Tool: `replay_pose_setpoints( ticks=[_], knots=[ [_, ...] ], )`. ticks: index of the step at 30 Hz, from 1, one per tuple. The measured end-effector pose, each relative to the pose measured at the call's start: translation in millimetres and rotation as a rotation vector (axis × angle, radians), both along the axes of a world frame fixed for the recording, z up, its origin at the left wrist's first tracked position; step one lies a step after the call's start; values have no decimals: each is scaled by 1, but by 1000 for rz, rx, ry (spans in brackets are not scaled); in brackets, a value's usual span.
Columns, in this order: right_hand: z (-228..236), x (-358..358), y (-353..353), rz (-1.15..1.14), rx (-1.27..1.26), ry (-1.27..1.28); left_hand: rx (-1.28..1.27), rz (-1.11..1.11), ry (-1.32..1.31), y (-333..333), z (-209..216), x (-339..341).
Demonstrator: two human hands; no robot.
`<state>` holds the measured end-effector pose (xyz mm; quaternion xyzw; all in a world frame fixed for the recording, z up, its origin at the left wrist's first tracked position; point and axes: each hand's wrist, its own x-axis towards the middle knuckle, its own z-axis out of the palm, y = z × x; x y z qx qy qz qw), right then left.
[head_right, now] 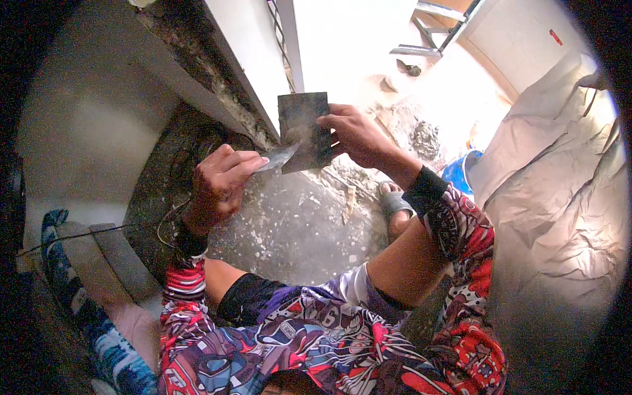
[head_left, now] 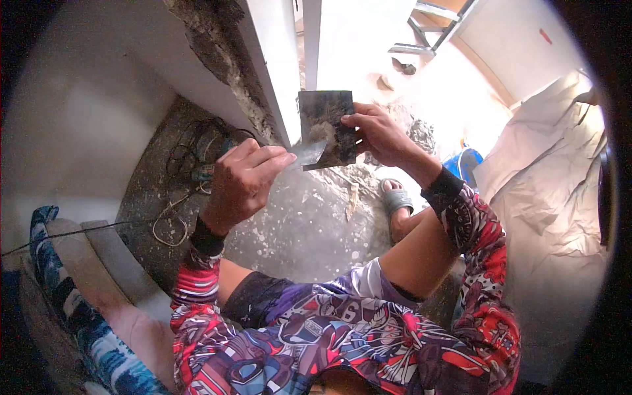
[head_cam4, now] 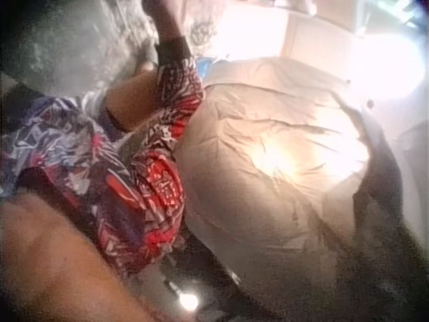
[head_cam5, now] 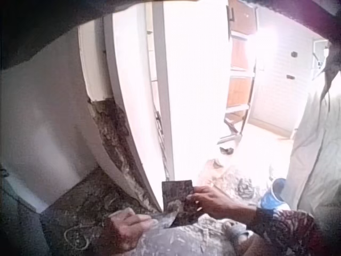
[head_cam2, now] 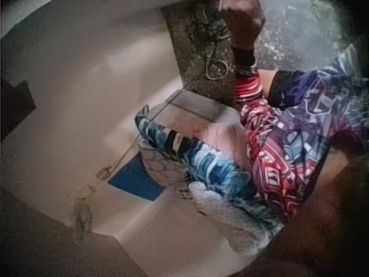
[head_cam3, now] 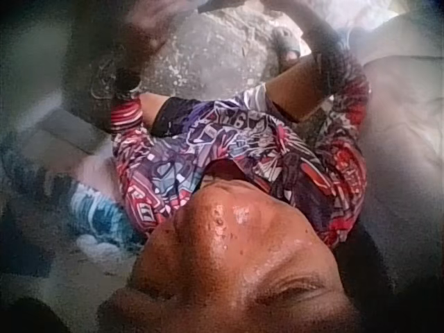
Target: The person applies wet concrete to a damaged section of a wall using two trowels to spread and smooth the material.
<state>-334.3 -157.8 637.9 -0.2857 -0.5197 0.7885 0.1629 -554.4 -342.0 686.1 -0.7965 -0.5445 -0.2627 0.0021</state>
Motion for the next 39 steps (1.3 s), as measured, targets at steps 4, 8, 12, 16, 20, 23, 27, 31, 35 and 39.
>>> replay_pose_setpoints(
  ticks=[4,8,12,16,20,23,27,31,35,39],
  knots=[
    [2,0,0,-61,-1,-63,-51,-33,-107,12,-11,-1],
    [-2,4,3,-47,-45,-39,-267,63,-545,24,-14,0],
    [2,3,0,-195,-16,-132,-558,161,-848,38,-39,-12],
    [-4,8,6,-235,-30,-72,-690,155,-1271,44,-53,-3],
    [-5,7,10,-256,-48,-81,-834,179,-1640,46,-65,-4],
    [4,10,9,-289,-72,-77,-824,147,-1815,52,-79,3],
    [3,9,11,-266,-89,-63,-751,-6,-2053,48,-82,2],
    [2,10,15,-238,-137,5,-563,25,-2059,39,-63,-4],
    [-4,13,16,-145,188,-83,-254,47,-2020,23,-39,-2],
    [14,4,5,-190,-182,36,255,486,-1101,1,-35,-34]
  ],
)
